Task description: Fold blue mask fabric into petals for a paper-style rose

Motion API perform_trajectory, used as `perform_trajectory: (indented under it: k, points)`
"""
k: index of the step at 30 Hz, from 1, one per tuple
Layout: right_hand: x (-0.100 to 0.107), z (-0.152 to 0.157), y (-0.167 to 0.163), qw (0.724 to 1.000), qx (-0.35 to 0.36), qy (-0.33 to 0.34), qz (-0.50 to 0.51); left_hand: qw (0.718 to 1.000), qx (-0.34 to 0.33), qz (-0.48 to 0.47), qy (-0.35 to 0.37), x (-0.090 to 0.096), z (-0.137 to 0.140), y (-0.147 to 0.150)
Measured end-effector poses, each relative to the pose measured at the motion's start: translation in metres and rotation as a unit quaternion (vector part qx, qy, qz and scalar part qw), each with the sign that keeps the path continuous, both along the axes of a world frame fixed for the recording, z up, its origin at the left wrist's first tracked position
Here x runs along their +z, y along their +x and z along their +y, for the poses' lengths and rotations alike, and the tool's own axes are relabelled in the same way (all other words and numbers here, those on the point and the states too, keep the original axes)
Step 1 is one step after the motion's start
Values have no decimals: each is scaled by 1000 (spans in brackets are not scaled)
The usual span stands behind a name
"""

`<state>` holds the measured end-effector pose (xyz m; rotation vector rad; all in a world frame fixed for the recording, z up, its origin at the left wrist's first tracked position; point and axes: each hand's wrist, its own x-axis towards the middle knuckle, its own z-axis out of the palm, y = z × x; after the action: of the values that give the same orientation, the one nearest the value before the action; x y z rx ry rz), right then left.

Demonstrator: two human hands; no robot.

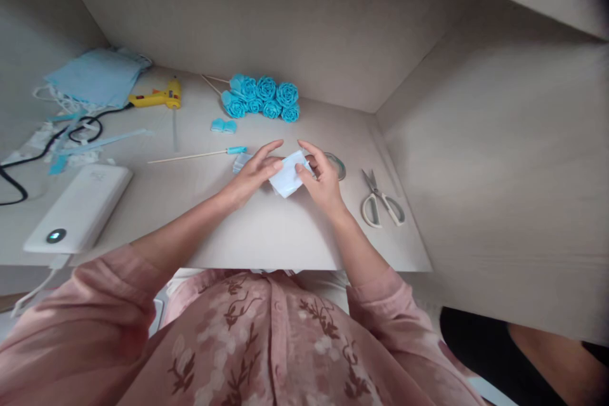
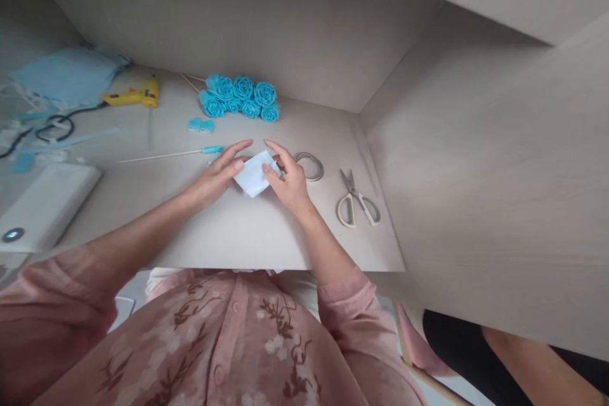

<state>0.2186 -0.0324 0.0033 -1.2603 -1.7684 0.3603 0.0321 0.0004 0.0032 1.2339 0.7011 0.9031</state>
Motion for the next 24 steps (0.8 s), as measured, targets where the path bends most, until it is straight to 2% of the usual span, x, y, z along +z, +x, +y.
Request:
perform_trajectory:
  k: [6,8,10,13,16,18,21,24]
  points:
    - [4,-1,3,999,-10,-3,41,999,22,40,-6,-5,4,1]
    - [3,1,4,999,6,-5,53,998,38,49,2,-4,3,1]
    - [1,3,5,998,28,-11,53,994,63,80,35,-2,1,1]
    - [1,4,3,999,24,-13,32,976,110,140,125,2,-6,1]
    - [4,3,2,1000,10,3,27,967,108,138,187,6,-12,0]
    - [7,1,2,999,6,11,34,975,88,98,179,8,-13,-2]
    - [11,-1,3,999,11,15,39,990,72,47,112,8,-9,-4]
    - [11,-3,3,999,20,12,45,996,44,49,57,7,-3,-3]
